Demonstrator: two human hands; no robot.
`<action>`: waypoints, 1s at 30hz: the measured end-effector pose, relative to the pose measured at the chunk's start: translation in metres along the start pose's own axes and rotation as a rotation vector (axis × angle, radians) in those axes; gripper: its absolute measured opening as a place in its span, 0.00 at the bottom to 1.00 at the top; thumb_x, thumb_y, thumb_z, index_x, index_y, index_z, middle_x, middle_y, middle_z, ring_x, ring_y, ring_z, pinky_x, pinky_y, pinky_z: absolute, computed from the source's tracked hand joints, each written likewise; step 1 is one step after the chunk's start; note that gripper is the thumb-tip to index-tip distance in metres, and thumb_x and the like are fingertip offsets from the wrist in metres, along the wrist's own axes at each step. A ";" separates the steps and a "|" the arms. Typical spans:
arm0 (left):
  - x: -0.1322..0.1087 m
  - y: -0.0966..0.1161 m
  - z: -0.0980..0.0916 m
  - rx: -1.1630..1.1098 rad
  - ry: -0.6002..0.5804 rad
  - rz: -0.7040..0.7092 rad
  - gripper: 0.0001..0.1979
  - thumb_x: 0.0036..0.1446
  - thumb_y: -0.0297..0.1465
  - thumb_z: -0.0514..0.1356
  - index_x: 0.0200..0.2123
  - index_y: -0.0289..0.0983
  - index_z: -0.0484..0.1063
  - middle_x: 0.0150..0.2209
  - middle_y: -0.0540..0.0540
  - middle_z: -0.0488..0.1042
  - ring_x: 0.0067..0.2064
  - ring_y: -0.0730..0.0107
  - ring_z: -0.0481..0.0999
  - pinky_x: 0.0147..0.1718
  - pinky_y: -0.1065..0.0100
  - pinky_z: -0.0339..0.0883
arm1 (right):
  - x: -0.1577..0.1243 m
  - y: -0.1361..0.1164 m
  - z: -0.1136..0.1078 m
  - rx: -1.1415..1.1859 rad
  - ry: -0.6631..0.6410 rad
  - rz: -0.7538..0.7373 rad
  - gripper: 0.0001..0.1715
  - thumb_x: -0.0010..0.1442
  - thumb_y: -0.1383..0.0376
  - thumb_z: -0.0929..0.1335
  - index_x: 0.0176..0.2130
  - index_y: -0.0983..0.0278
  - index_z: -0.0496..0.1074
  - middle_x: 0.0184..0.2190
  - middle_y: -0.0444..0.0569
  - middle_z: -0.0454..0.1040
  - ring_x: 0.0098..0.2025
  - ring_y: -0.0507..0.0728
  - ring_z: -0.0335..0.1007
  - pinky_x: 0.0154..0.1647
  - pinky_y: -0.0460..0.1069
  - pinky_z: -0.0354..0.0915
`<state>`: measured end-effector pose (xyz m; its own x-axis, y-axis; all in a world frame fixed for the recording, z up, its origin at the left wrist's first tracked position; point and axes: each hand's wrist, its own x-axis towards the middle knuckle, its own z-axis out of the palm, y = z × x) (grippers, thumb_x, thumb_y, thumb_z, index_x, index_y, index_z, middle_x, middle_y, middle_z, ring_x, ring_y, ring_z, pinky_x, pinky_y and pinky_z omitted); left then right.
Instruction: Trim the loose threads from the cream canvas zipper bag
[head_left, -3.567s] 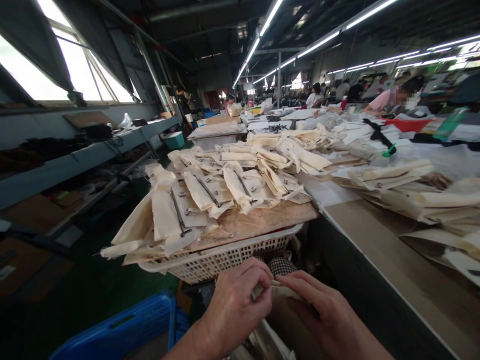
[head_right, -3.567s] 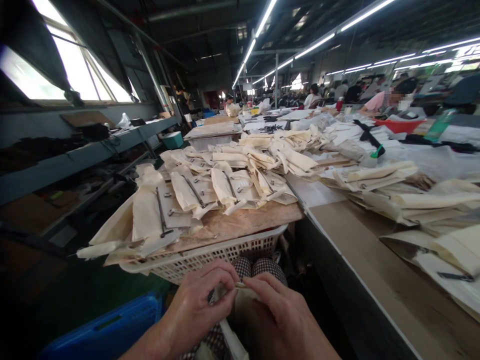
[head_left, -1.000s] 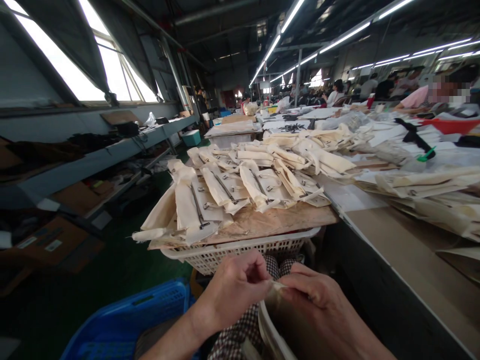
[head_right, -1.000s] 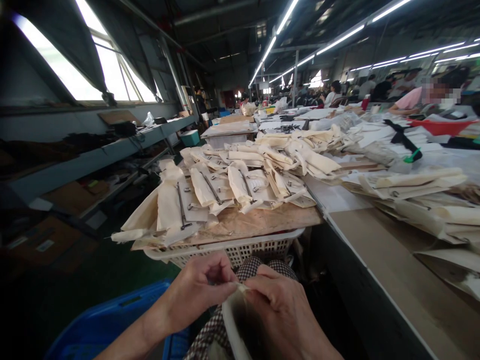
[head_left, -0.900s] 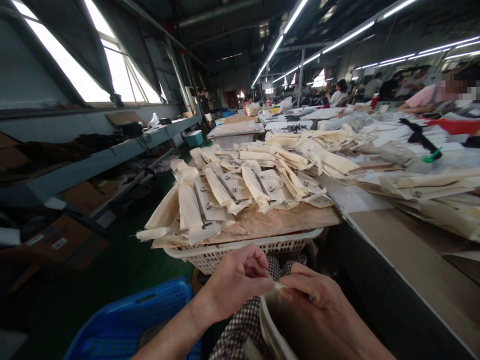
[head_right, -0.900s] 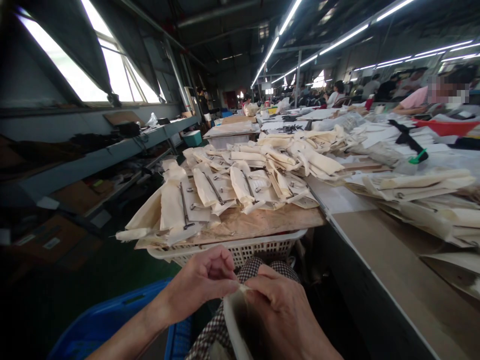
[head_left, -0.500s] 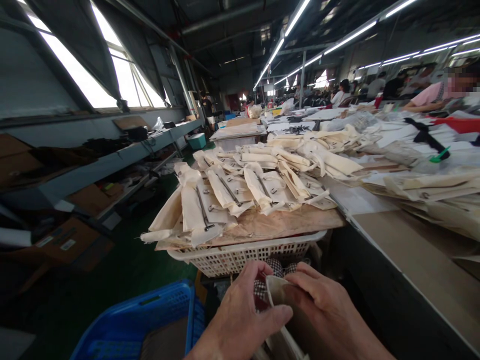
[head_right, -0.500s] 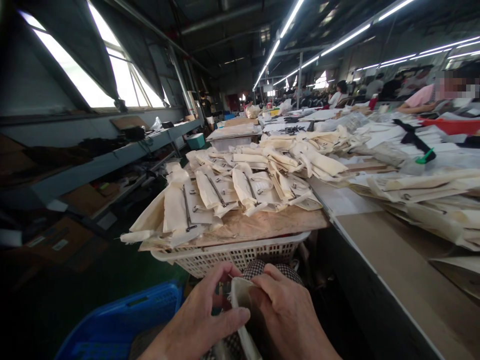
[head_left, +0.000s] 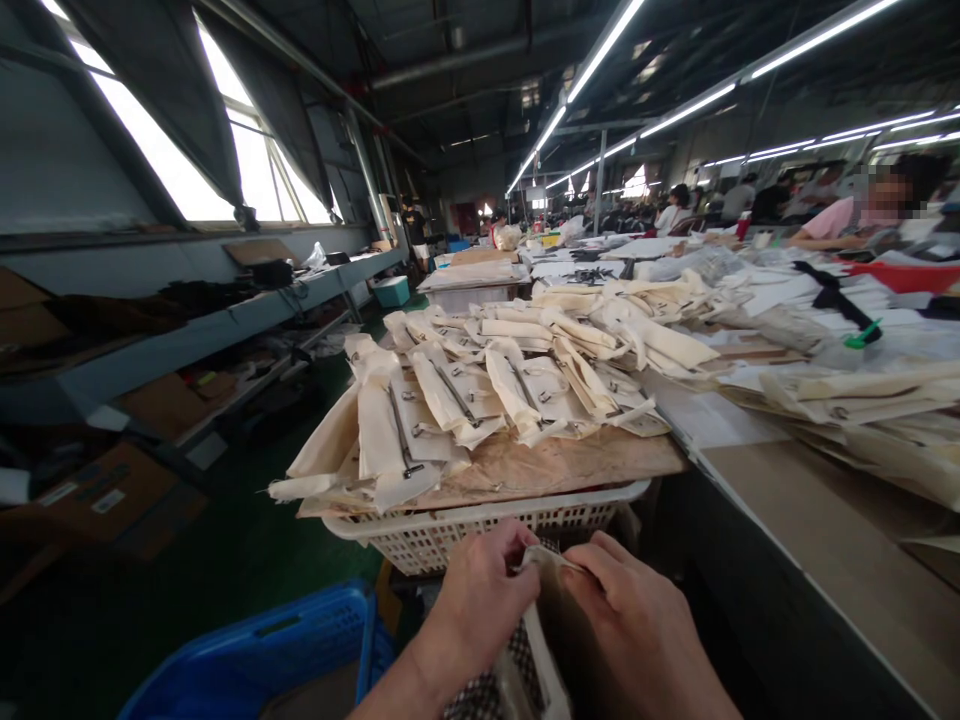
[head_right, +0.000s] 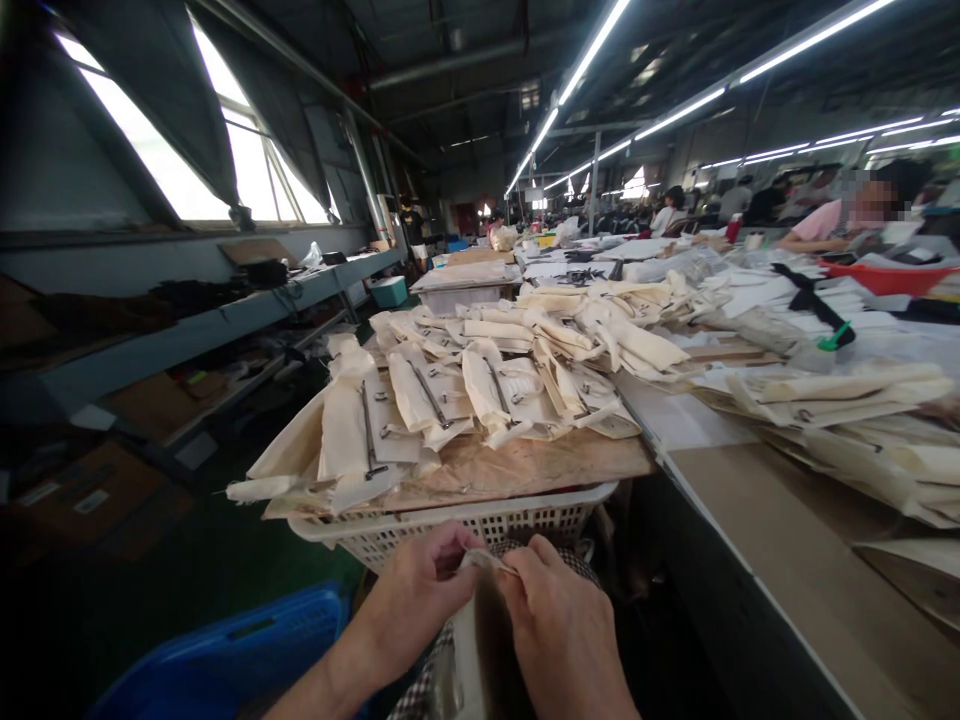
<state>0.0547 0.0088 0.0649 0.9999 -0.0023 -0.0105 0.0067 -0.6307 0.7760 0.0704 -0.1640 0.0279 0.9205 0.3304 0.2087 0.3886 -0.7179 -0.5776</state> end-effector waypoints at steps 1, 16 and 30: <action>-0.001 -0.002 0.003 0.091 0.036 0.013 0.08 0.52 0.24 0.56 0.32 0.37 0.75 0.25 0.51 0.74 0.28 0.69 0.71 0.30 0.70 0.58 | 0.000 0.002 0.002 -0.022 -0.003 -0.014 0.17 0.67 0.61 0.57 0.31 0.57 0.70 0.31 0.42 0.71 0.29 0.54 0.73 0.28 0.48 0.57; -0.005 -0.025 0.007 0.280 0.077 0.483 0.11 0.63 0.26 0.54 0.29 0.36 0.72 0.25 0.51 0.73 0.27 0.72 0.73 0.28 0.71 0.59 | -0.006 0.013 -0.008 0.074 -0.072 -0.067 0.18 0.70 0.58 0.58 0.34 0.56 0.73 0.31 0.42 0.71 0.30 0.51 0.72 0.32 0.44 0.64; -0.001 -0.012 0.002 0.437 -0.061 0.470 0.11 0.67 0.30 0.52 0.39 0.38 0.75 0.31 0.48 0.77 0.33 0.67 0.77 0.33 0.70 0.64 | -0.005 0.009 -0.015 -0.008 -0.110 -0.114 0.18 0.69 0.64 0.59 0.29 0.60 0.70 0.29 0.43 0.67 0.29 0.51 0.69 0.28 0.44 0.61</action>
<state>0.0535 0.0149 0.0547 0.8929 -0.3913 0.2227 -0.4491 -0.8095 0.3782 0.0701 -0.1813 0.0335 0.8606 0.4748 0.1841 0.4908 -0.6769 -0.5485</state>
